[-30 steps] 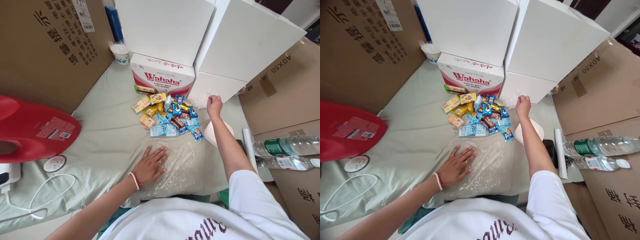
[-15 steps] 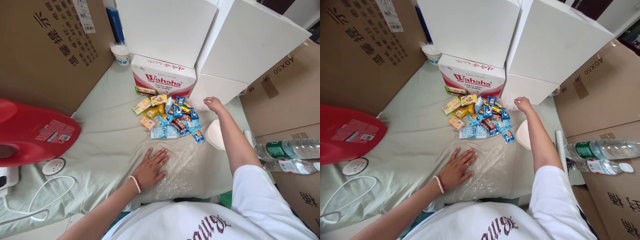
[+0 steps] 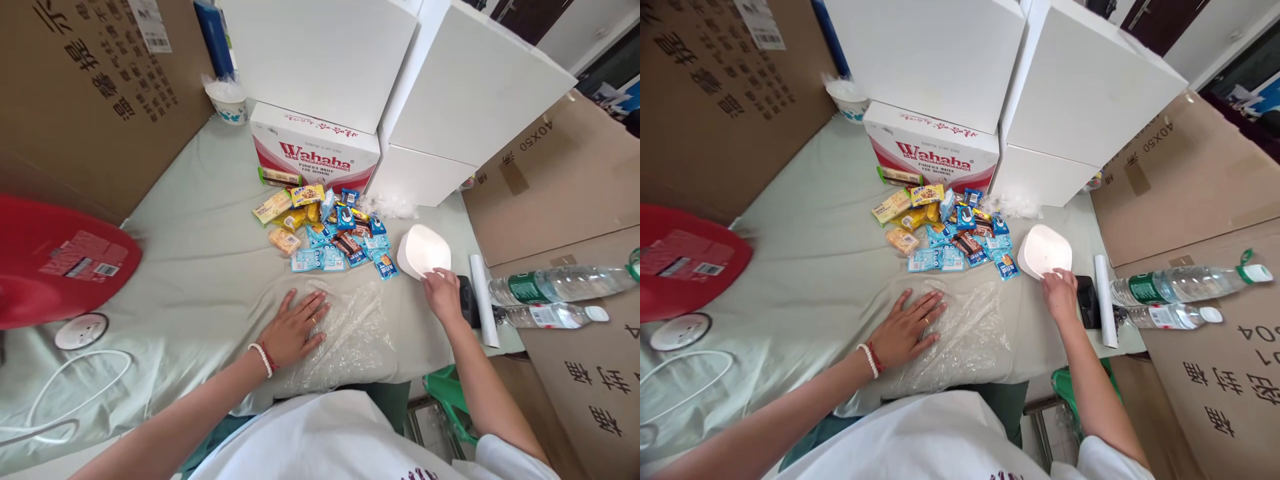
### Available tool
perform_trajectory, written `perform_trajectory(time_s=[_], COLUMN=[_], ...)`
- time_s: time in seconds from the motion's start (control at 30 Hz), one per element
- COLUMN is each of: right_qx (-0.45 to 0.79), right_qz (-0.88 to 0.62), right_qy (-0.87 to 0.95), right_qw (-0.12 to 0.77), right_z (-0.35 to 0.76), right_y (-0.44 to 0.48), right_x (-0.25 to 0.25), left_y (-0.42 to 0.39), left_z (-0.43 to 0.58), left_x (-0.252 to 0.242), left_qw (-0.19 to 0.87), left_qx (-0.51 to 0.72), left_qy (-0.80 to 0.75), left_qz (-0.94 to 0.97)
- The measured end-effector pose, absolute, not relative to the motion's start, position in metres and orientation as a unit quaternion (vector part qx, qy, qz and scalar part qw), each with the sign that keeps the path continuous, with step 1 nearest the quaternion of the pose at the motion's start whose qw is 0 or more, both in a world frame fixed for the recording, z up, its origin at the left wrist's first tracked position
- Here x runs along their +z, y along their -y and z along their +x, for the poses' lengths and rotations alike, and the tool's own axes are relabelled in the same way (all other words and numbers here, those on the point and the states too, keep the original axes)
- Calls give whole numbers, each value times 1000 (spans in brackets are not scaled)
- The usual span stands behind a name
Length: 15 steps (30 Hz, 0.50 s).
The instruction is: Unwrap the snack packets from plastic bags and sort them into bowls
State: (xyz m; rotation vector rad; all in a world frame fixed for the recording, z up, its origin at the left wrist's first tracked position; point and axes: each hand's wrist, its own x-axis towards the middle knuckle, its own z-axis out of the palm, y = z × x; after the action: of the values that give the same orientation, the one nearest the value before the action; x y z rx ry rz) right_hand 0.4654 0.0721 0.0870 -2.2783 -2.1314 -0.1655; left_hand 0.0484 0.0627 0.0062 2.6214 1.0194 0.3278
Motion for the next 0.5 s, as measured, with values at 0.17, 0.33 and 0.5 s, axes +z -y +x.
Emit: perform_trajectory(time_s=[0.17, 0.33, 0.5], right_qx=[-89, -8, -4], right_qz=[-628, -538, -575], right_qy=[767, 841, 818], right_qw=[97, 65, 22], right_z=[443, 413, 439], right_y=[-159, -238, -241], right_x=[125, 139, 128], left_y=[-62, -62, -60], left_z=[49, 49, 49], left_x=[5, 5, 6], left_qw=[140, 150, 174], left_qx=[115, 121, 134], left_qy=[-358, -360, -368], left_qz=[916, 913, 904])
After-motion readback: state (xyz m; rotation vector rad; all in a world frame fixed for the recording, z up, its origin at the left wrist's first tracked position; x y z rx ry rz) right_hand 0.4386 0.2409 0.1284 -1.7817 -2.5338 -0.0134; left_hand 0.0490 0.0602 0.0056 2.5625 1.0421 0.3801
